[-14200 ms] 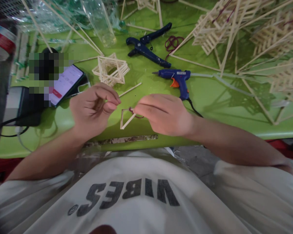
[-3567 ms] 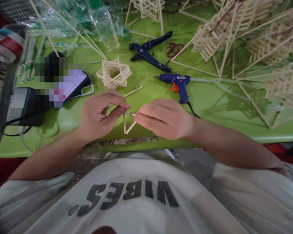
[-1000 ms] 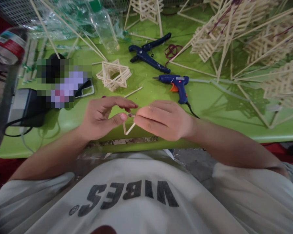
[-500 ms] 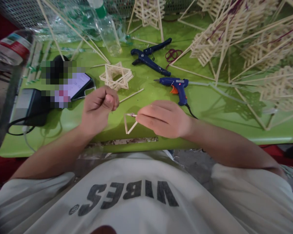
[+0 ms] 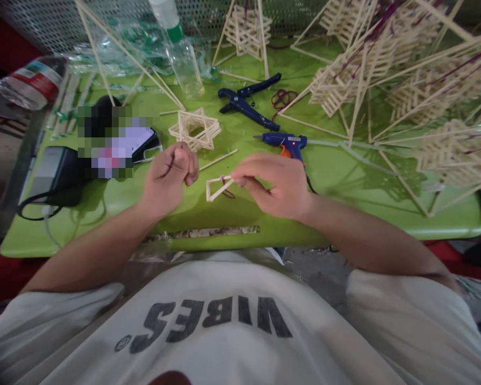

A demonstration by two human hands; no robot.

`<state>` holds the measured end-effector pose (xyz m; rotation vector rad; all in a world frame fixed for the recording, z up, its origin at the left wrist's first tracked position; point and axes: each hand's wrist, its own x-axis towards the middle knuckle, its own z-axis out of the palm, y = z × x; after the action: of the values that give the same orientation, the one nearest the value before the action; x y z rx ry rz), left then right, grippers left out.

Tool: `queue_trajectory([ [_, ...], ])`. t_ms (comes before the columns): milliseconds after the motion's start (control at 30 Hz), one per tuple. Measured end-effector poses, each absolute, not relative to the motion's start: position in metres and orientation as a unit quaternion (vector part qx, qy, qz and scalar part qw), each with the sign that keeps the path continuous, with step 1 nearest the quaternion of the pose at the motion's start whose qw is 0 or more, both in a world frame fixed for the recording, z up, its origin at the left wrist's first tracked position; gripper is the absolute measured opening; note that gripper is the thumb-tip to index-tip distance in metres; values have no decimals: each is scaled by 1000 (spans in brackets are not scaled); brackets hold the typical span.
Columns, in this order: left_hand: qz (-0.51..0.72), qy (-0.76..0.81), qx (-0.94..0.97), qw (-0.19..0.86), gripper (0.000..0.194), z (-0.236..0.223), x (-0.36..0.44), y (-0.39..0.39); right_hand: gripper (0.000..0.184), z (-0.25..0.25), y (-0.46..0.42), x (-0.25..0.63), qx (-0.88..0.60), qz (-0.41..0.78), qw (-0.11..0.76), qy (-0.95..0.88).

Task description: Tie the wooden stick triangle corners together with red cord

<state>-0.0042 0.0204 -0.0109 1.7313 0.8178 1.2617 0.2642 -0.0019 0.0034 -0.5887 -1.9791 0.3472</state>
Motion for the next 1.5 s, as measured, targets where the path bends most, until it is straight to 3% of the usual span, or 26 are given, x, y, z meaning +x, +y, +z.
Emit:
queue_trajectory([
  [100,512,305,677,432,70,-14,-5,25,5,-4,4,259,-281,313,570,-706],
  [167,523,295,663,448,71,-16,-6,30,7,-10,9,257,-281,375,594,-653],
  [300,532,288,641,473,39,-21,-7,35,14,-23,19,255,-240,409,613,-632],
  [533,463,223,642,569,42,-26,1,25,24,-30,23,250,-262,466,587,-608],
  [800,464,247,592,611,39,-20,5,21,36,-6,9,244,-338,674,511,-412],
  [1167,473,334,577,576,46,-15,7,18,36,-10,9,244,-319,697,505,-397],
  [1367,607,390,432,541,35,-9,-3,33,36,-9,17,252,-313,689,533,-379],
  [1500,659,429,365,497,51,-11,-10,46,36,-6,19,253,-302,694,531,-381],
])
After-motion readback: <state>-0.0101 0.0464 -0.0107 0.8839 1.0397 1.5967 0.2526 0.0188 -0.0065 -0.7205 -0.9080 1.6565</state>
